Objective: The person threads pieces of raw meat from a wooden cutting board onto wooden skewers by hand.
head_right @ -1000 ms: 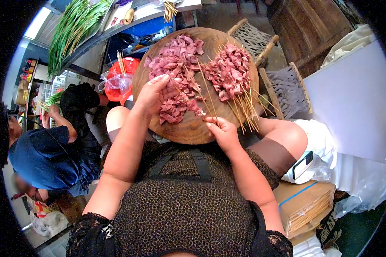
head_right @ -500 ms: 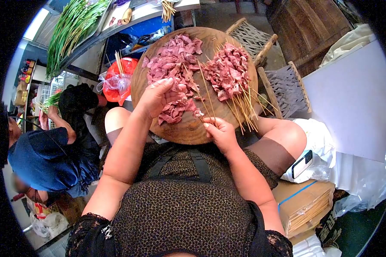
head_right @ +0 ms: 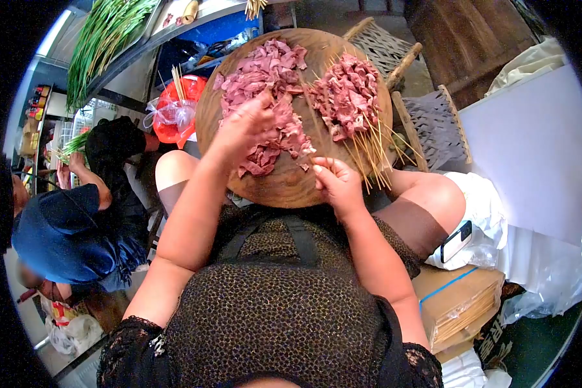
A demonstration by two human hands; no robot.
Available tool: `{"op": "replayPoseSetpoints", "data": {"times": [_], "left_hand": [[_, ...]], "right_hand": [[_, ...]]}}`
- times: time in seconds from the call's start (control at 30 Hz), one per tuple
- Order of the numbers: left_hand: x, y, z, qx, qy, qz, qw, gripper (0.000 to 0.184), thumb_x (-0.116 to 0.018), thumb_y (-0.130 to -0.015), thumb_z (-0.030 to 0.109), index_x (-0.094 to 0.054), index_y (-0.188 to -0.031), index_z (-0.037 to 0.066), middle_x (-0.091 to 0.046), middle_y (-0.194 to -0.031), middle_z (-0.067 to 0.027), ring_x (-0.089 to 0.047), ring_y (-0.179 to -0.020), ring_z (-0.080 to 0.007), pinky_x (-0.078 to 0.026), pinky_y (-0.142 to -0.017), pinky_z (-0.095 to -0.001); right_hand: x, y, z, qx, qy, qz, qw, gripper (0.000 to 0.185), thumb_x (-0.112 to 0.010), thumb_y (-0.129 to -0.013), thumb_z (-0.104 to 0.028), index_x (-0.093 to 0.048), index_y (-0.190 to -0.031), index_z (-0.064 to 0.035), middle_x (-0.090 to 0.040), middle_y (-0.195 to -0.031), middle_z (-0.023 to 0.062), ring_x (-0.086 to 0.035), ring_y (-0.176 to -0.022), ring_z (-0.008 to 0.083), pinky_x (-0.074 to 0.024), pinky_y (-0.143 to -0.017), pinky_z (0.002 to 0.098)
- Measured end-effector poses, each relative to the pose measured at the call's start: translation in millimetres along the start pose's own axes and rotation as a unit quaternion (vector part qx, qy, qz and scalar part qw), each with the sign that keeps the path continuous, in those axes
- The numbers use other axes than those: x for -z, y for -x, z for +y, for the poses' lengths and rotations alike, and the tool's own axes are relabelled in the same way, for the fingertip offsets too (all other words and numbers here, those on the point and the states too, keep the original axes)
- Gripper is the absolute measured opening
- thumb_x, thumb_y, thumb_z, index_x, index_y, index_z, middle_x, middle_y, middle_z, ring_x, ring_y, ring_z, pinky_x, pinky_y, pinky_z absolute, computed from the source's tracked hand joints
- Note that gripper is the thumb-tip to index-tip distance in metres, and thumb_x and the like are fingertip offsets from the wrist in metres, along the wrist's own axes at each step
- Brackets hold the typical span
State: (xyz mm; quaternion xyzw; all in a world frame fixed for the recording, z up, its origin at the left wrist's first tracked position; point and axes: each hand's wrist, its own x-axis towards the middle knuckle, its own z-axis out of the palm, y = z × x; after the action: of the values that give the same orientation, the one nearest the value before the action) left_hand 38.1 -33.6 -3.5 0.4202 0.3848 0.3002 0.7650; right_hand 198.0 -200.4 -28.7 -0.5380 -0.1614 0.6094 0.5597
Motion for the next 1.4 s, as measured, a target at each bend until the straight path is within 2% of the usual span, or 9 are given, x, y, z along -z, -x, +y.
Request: {"op": "replayPoseSetpoints", "data": {"times": [0.23,0.43,0.47,0.6,0.7,0.77,0.8,1.0,1.4], "left_hand": [[58,-14,36,-0.129,-0.278,0.122,0.944,0.016,-0.061,-0.083,0.012,-0.062,-0.097,0.003,-0.062,-0.085,0.0010,-0.055,-0.072,-0.0064,-0.045,-0.066,-0.0199],[36,-8,7,-0.160,-0.573,0.028,0.804,0.018,-0.067,-0.076,0.020,-0.067,-0.086,0.005,-0.065,-0.080,-0.0079,-0.061,-0.072,-0.0165,-0.049,-0.067,-0.0284],[20,0,11,-0.087,-0.613,0.026,0.785,0.024,-0.064,-0.074,0.029,-0.068,-0.085,0.008,-0.063,-0.088,-0.0137,-0.061,-0.082,-0.0282,-0.048,-0.074,-0.0356],[9,5,-7,-0.134,-0.691,0.042,0.709,0.024,-0.065,-0.072,0.029,-0.065,-0.074,0.005,-0.062,-0.083,-0.0143,-0.059,-0.082,-0.0296,-0.047,-0.073,-0.0382],[17,3,-8,-0.202,-0.672,0.027,0.712,0.019,-0.063,-0.076,0.022,-0.061,-0.072,0.003,-0.063,-0.080,-0.0117,-0.061,-0.072,-0.0246,-0.048,-0.065,-0.0361],[29,-5,-12,-0.057,-0.301,0.084,0.948,0.011,-0.060,-0.083,0.017,-0.059,-0.086,0.005,-0.064,-0.083,-0.0081,-0.059,-0.062,-0.0147,-0.048,-0.057,-0.0270],[39,-11,-9,-0.029,-0.182,0.058,0.981,0.014,-0.055,-0.086,0.009,-0.052,-0.099,0.003,-0.063,-0.087,-0.0083,-0.057,-0.061,-0.0085,-0.047,-0.053,-0.0209],[34,-8,0,-0.031,0.138,0.063,0.988,0.019,-0.045,-0.091,0.008,-0.046,-0.109,0.002,-0.058,-0.107,-0.0170,-0.060,-0.092,-0.0248,-0.053,-0.078,-0.0324],[35,-9,2,-0.013,0.119,0.073,0.990,0.016,-0.045,-0.092,0.011,-0.050,-0.106,0.006,-0.060,-0.105,-0.0144,-0.060,-0.096,-0.0248,-0.052,-0.080,-0.0353]], "right_hand": [[7,0,-9,0.030,-0.067,0.028,0.997,0.016,-0.055,-0.087,-0.010,-0.055,-0.102,-0.0046,-0.051,-0.062,-0.0012,-0.036,-0.043,0.0036,-0.0264,-0.038,0.0170],[7,0,0,0.037,-0.067,0.034,0.996,0.017,-0.054,-0.086,-0.010,-0.054,-0.103,-0.0049,-0.051,-0.061,-0.0002,-0.033,-0.038,0.0033,-0.0226,-0.034,0.0168],[7,-1,0,0.034,-0.061,0.034,0.997,0.017,-0.054,-0.086,-0.010,-0.054,-0.102,-0.0050,-0.051,-0.062,-0.0004,-0.033,-0.038,0.0032,-0.0227,-0.034,0.0169],[6,-4,1,0.042,-0.035,0.018,0.998,0.016,-0.055,-0.087,-0.011,-0.056,-0.102,-0.0045,-0.052,-0.064,-0.0019,-0.039,-0.046,0.0031,-0.0282,-0.041,0.0158],[5,-1,2,0.026,-0.048,0.008,0.998,0.017,-0.056,-0.086,-0.011,-0.056,-0.102,-0.0044,-0.052,-0.066,-0.0023,-0.041,-0.050,0.0028,-0.0297,-0.043,0.0151],[5,-1,5,0.028,-0.056,-0.003,0.998,0.017,-0.057,-0.086,-0.011,-0.056,-0.102,-0.0042,-0.052,-0.065,-0.0025,-0.043,-0.051,0.0024,-0.0304,-0.044,0.0149],[2,1,3,0.011,-0.027,-0.006,1.000,0.018,-0.057,-0.085,-0.012,-0.057,-0.102,-0.0038,-0.052,-0.065,-0.0025,-0.044,-0.052,0.0024,-0.0311,-0.045,0.0150],[-1,0,13,0.015,0.055,-0.042,0.997,0.019,-0.058,-0.085,-0.012,-0.059,-0.100,-0.0015,-0.053,-0.066,-0.0027,-0.047,-0.056,0.0046,-0.0369,-0.051,0.0177],[2,2,13,0.011,0.102,-0.030,0.994,0.020,-0.058,-0.084,-0.012,-0.059,-0.101,-0.0006,-0.053,-0.070,-0.0035,-0.047,-0.059,0.0043,-0.0391,-0.055,0.0185]]}}
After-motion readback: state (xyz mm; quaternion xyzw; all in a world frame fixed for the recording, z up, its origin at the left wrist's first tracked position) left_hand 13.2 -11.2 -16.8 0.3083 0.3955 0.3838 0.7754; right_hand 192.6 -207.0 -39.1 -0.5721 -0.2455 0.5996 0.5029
